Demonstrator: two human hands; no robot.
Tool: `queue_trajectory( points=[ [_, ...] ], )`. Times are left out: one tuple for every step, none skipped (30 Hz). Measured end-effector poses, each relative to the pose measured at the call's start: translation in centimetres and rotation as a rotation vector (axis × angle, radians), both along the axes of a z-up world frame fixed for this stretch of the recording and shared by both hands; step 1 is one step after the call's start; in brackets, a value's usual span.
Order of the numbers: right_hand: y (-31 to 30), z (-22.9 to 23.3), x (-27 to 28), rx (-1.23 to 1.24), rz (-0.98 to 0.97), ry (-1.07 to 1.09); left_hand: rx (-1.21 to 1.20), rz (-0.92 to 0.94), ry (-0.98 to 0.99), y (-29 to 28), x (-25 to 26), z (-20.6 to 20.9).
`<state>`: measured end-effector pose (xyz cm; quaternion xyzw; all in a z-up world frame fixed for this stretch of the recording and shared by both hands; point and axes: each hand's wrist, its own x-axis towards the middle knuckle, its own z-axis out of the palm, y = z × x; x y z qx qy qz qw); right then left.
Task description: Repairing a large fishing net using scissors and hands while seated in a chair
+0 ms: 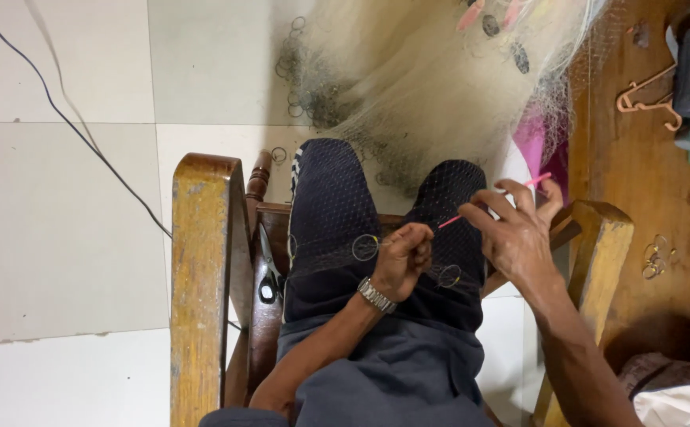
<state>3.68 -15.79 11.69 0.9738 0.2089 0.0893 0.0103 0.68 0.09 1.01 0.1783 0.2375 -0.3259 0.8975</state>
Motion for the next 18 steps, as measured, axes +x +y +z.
queue_trajectory(
  points=[
    [0.1,-0.3,-0.3,0.005,-0.004,0.002,0.005,-0.004,0.002,-0.1,0.0,-0.1],
    [0.0,-0.6,-0.7,0.047,-0.028,0.010,-0.002,-0.003,0.004,-0.2,0.0,-0.3],
    [0.1,-0.9,-1.0,0.092,-0.056,0.016,-0.006,-0.006,0.004,-0.2,0.0,-0.4],
    [0.3,-1.0,-1.3,0.099,-0.064,0.017,0.001,-0.015,0.005,-0.1,-0.1,-0.2],
    [0.5,-1.1,-1.4,0.138,-0.069,0.004,0.005,-0.007,0.003,-0.2,-0.1,-0.1],
    [0.7,-1.1,-1.4,0.176,-0.073,-0.009,0.008,0.000,0.002,-0.1,-0.1,0.0],
    [0.3,-1.6,-1.6,0.177,-0.073,-0.009,0.009,0.000,0.002,-0.2,-0.1,-0.1],
    [0.0,-2.1,-1.7,0.176,-0.081,-0.019,0.007,0.008,0.005,-0.2,-0.2,-0.2],
    [-0.4,-2.6,-1.9,0.174,-0.088,-0.030,0.004,0.016,0.008,-0.2,-0.3,-0.2],
    [-0.5,-2.8,-2.0,0.174,-0.088,-0.029,0.004,0.016,0.008,-0.4,-0.3,-0.4],
    [-0.5,-3.0,-2.1,0.165,-0.105,-0.026,0.005,0.018,0.005,-0.4,-0.4,-0.5],
    [-0.5,-3.2,-2.2,0.155,-0.122,-0.023,0.005,0.019,0.003,-0.5,-0.5,-0.6],
    [-0.2,-3.1,-2.2,0.156,-0.122,-0.023,0.006,0.019,0.003,-0.3,-0.3,-0.4],
    [0.0,-2.9,-2.1,0.190,-0.096,-0.037,0.004,0.021,0.005,-0.2,-0.2,-0.1],
    [0.3,-2.8,-2.0,0.222,-0.072,-0.052,0.002,0.021,0.006,-0.1,-0.1,0.2],
    [0.2,-3.3,-2.2,0.222,-0.073,-0.052,0.002,0.020,0.006,0.0,-0.1,0.3],
    [0.2,-3.8,-2.4,0.256,-0.072,-0.049,-0.009,0.022,0.015,0.0,-0.1,0.5],
    [0.1,-4.4,-2.5,0.290,-0.072,-0.045,-0.019,0.024,0.023,0.1,-0.1,0.6]
  ],
)
